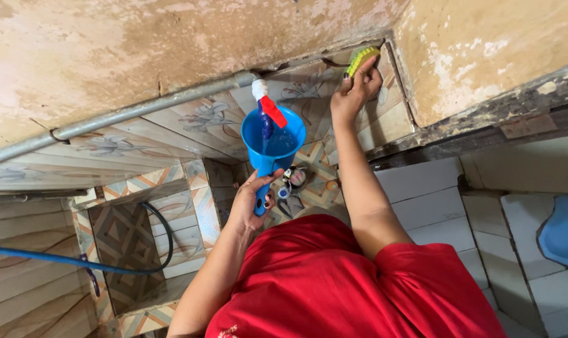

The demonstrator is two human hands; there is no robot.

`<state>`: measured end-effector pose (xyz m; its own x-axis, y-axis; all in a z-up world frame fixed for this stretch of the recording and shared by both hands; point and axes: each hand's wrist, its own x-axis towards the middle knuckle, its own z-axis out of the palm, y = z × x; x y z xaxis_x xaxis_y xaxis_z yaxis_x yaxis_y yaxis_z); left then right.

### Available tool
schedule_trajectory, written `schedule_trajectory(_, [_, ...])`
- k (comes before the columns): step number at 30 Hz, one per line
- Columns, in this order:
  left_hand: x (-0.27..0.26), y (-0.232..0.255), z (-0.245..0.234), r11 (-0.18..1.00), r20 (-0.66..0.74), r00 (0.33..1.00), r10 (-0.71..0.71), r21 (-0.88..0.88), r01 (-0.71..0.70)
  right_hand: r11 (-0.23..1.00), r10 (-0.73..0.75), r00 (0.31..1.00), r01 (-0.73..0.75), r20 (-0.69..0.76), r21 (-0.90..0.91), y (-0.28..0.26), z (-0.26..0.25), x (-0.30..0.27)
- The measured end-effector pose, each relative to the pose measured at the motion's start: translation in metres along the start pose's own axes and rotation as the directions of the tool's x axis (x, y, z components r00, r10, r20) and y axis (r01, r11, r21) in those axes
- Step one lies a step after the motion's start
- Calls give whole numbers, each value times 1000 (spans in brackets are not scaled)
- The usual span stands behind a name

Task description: The person scrubs the upper tiled wall and a pipe with a yellow sponge, then uses a blue scoop to pour water from a tap onto the wall. They continue scrubbing the wall and grout lines with a brush, repeatedly rinsing the brush and wall with water from the scoop.

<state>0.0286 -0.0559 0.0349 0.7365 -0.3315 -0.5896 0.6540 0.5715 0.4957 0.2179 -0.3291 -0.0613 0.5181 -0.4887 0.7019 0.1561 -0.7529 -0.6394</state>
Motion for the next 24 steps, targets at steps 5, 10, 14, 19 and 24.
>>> schedule_trajectory(5, [1, -2, -1, 1000, 4, 1000, -6, -15, 6, 970, 96, 990, -116, 101, 213, -16, 9, -25])
schedule_trajectory(10, [3, -5, 0, 1000, 2, 1000, -20, -7, 20, 978, 166, 980, -178, 107, 112, 2, 5, -20])
schedule_trajectory(14, [2, -6, 0, 1000, 12, 1000, -13, -14, 13, 999, 18, 1000, -18, 7, -34, 14, 3, -8])
schedule_trajectory(19, [0, -5, -2, 1000, -21, 1000, 12, -20, -12, 965, 170, 985, -159, -37, 210, -21, 34, -59])
schedule_trajectory(24, [-5, 2, -7, 999, -56, 998, 43, -11, -43, 934, 117, 991, -88, -64, 346, -5, 56, -82])
